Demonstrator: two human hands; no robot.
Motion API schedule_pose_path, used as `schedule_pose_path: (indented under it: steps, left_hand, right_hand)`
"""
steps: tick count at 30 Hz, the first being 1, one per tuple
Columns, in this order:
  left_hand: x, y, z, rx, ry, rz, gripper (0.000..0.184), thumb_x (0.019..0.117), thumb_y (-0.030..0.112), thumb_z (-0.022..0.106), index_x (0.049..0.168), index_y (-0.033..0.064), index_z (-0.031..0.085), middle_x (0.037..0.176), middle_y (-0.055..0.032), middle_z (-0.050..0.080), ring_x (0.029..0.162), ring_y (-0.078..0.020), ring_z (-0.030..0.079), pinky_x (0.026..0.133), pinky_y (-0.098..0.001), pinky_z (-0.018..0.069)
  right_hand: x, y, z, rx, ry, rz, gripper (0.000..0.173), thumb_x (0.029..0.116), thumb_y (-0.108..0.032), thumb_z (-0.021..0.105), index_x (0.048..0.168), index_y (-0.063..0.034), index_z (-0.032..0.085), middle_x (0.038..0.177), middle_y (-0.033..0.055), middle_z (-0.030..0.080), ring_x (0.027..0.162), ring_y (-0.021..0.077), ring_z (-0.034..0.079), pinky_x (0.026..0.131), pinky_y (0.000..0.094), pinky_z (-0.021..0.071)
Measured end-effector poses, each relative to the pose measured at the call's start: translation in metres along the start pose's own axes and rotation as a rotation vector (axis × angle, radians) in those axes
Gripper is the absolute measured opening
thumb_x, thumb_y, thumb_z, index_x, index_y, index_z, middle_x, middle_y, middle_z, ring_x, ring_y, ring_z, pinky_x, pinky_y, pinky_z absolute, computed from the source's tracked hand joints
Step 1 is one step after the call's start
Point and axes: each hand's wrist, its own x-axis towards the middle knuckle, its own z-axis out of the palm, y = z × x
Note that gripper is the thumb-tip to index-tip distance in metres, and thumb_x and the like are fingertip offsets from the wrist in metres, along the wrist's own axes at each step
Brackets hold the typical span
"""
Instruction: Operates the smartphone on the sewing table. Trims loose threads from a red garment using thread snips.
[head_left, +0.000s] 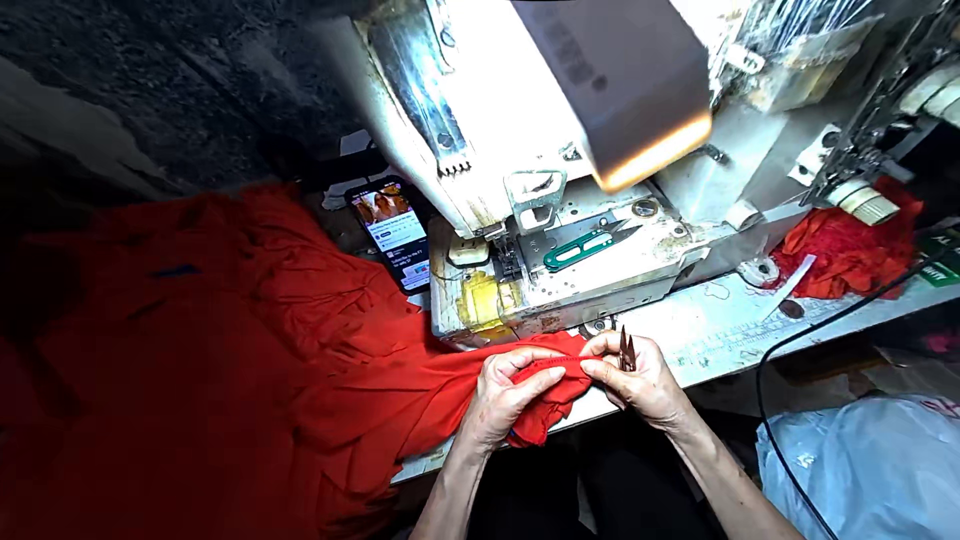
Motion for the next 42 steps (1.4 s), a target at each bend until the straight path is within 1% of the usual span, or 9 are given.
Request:
schedule_pose_path:
  steps: [3, 8, 14, 19, 23, 25, 27, 35, 42]
  left_hand:
    - [-0.002, 0.001, -0.002, -0.019, 0.012, -0.009, 0.009, 0.0868, 0.007, 0.072, 0.091, 0.0078, 0.080, 0.086, -0.0030, 0.075, 0.077, -0.0077, 0.070, 0.071, -0.0233, 0.0581]
    - [0.001, -0.002, -0.006, -0.004, -0.017, 0.057, 0.007, 0.0852, 0.011, 0.073, 0.087, 0.0096, 0.080, 0.098, -0.0021, 0.075, 0.095, -0.0106, 0.069, 0.084, -0.0256, 0.0571]
    - [0.001, 0.010, -0.004, 0.026, -0.101, -0.069, 0.020, 0.0799, 0.006, 0.079, 0.100, 0.0072, 0.077, 0.089, -0.0048, 0.075, 0.076, -0.0109, 0.070, 0.068, -0.0246, 0.0590]
    - [0.000, 0.003, -0.004, 0.059, -0.019, 0.014, 0.008, 0.0876, 0.011, 0.072, 0.091, 0.0099, 0.080, 0.094, -0.0003, 0.073, 0.085, -0.0091, 0.068, 0.075, -0.0254, 0.0565]
    - [-0.002, 0.000, 0.001, 0.058, 0.025, 0.075, 0.011, 0.0901, 0.009, 0.069, 0.090, 0.0098, 0.080, 0.102, -0.0002, 0.072, 0.096, -0.0097, 0.067, 0.082, -0.0260, 0.0559]
    - [-0.005, 0.005, 0.004, 0.039, 0.062, 0.010, 0.013, 0.0912, 0.003, 0.066, 0.092, 0.0064, 0.079, 0.094, -0.0014, 0.074, 0.084, -0.0070, 0.068, 0.074, -0.0232, 0.0570]
    - [-0.006, 0.011, 0.008, 0.017, 0.106, -0.077, 0.014, 0.0933, -0.001, 0.063, 0.094, 0.0038, 0.076, 0.077, -0.0054, 0.072, 0.063, -0.0075, 0.065, 0.056, -0.0217, 0.0546]
    - [-0.004, 0.002, 0.005, -0.011, 0.030, 0.012, 0.015, 0.0945, 0.009, 0.065, 0.099, 0.0079, 0.078, 0.084, -0.0041, 0.073, 0.066, -0.0087, 0.065, 0.059, -0.0233, 0.0538]
    - [-0.005, 0.003, 0.007, -0.080, 0.027, 0.020, 0.016, 0.0955, 0.008, 0.062, 0.097, 0.0053, 0.078, 0.078, -0.0052, 0.073, 0.063, -0.0079, 0.065, 0.057, -0.0219, 0.0547]
  right_hand:
    - [-0.003, 0.000, -0.002, -0.006, -0.026, 0.025, 0.005, 0.0923, -0.004, 0.067, 0.092, -0.0067, 0.071, 0.060, -0.0027, 0.060, 0.042, -0.0015, 0.044, 0.040, 0.0147, 0.0383]
    - [0.001, -0.003, 0.000, -0.106, -0.041, 0.068, 0.009, 0.0952, -0.008, 0.062, 0.089, -0.0079, 0.068, 0.061, -0.0021, 0.056, 0.043, 0.0010, 0.042, 0.041, 0.0172, 0.0355]
    - [0.002, 0.001, 0.001, -0.086, -0.019, 0.018, 0.006, 0.0958, -0.006, 0.064, 0.094, -0.0067, 0.070, 0.063, 0.0002, 0.059, 0.042, 0.0008, 0.042, 0.039, 0.0157, 0.0361]
    - [0.002, -0.002, 0.004, -0.037, 0.005, 0.002, 0.013, 0.0892, -0.005, 0.072, 0.101, -0.0070, 0.071, 0.061, 0.0023, 0.064, 0.042, 0.0007, 0.047, 0.040, 0.0160, 0.0392]
    - [-0.020, -0.021, 0.004, -0.329, 0.212, -0.067, 0.027, 0.0845, -0.009, 0.078, 0.110, -0.0086, 0.069, 0.089, 0.0016, 0.069, 0.054, 0.0046, 0.053, 0.048, 0.0198, 0.0467]
    - [-0.036, -0.030, 0.002, -0.671, 0.326, -0.118, 0.032, 0.0860, -0.022, 0.078, 0.114, -0.0091, 0.069, 0.099, 0.0019, 0.067, 0.072, 0.0087, 0.062, 0.062, 0.0280, 0.0533]
    - [-0.051, -0.033, 0.004, -0.838, 0.386, -0.121, 0.032, 0.0883, -0.032, 0.074, 0.112, -0.0117, 0.068, 0.083, -0.0037, 0.065, 0.066, 0.0051, 0.058, 0.059, 0.0262, 0.0497]
    - [-0.054, -0.028, 0.040, -0.153, 0.190, 0.073, 0.010, 0.0972, -0.005, 0.063, 0.107, -0.0052, 0.060, 0.068, 0.0066, 0.065, 0.046, 0.0118, 0.059, 0.043, 0.0244, 0.0532]
    - [-0.040, -0.013, 0.044, -0.195, 0.154, 0.076, 0.010, 0.0987, -0.008, 0.062, 0.108, -0.0054, 0.065, 0.068, 0.0042, 0.065, 0.043, 0.0056, 0.050, 0.040, 0.0185, 0.0407]
